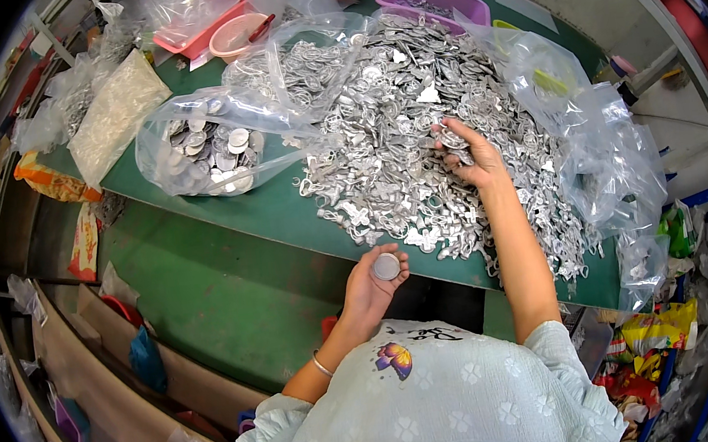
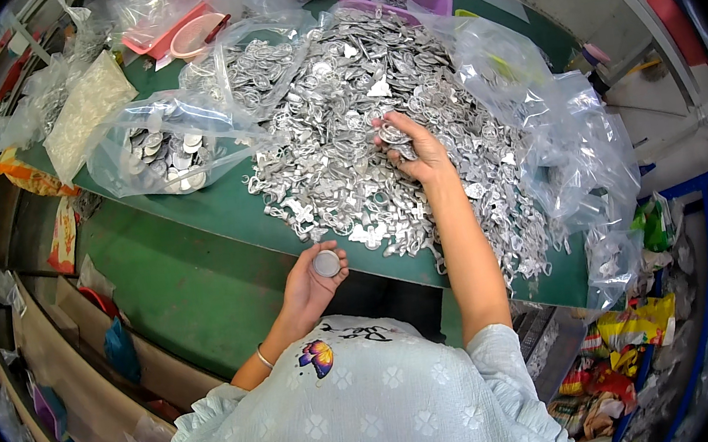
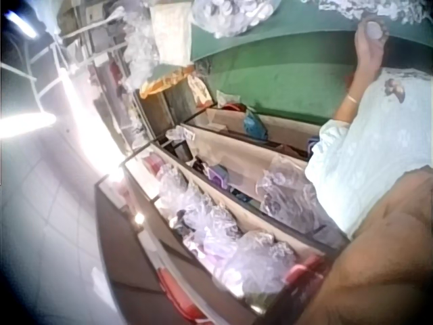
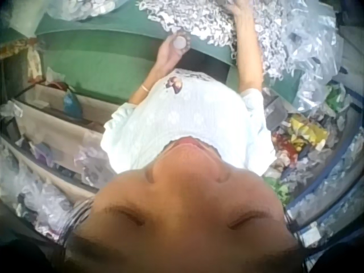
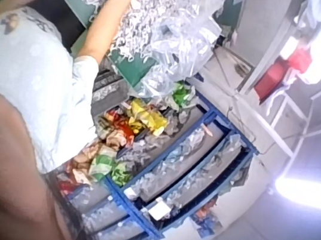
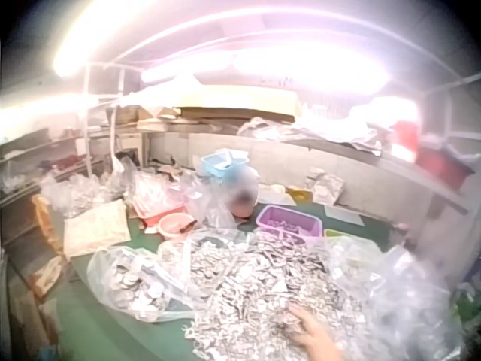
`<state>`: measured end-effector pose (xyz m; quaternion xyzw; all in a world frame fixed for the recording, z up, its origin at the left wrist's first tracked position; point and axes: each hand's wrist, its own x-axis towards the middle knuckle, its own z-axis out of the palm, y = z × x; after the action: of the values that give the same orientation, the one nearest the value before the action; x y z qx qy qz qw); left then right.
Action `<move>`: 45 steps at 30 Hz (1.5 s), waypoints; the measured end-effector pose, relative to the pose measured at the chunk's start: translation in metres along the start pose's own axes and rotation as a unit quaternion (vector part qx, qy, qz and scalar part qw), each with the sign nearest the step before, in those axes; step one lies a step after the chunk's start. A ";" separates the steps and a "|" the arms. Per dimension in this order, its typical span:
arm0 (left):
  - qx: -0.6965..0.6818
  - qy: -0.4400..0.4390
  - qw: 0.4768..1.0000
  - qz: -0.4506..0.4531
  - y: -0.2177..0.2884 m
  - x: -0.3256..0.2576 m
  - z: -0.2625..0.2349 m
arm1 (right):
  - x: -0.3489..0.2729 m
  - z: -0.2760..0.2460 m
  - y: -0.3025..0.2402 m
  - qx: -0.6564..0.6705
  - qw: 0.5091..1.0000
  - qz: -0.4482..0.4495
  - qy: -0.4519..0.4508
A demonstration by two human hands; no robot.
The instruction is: The person sorts silver-colored metal components from a large pile on a table, picking them up by hand and placing them into plastic bags.
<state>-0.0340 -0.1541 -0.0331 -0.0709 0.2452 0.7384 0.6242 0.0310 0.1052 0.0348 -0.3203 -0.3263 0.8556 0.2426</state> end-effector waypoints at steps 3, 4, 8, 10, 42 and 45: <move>0.000 0.007 1.000 0.001 0.000 -0.001 0.000 | 0.019 -0.002 0.005 -0.195 0.981 0.002 0.016; 0.002 0.007 1.000 0.003 0.000 -0.002 0.000 | 0.024 0.001 0.007 -0.202 0.979 -0.002 0.004; 0.004 0.012 1.000 0.010 0.000 -0.002 0.000 | 0.039 0.008 0.016 -0.415 0.900 -0.119 0.062; 0.002 0.010 1.000 0.011 0.000 -0.002 -0.001 | 0.047 0.016 0.015 -0.620 0.776 -0.092 0.065; 0.153 0.052 0.945 0.283 0.033 0.015 -0.005 | 0.034 0.016 0.012 0.027 0.997 0.065 -0.009; 0.244 0.093 0.872 0.414 0.049 0.040 -0.008 | 0.058 0.039 0.005 0.091 0.985 0.123 -0.075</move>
<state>-0.0911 -0.1271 -0.0431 0.1238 0.4814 0.8359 0.2327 -0.0373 0.1220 0.0312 -0.2694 -0.2224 0.9268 0.1381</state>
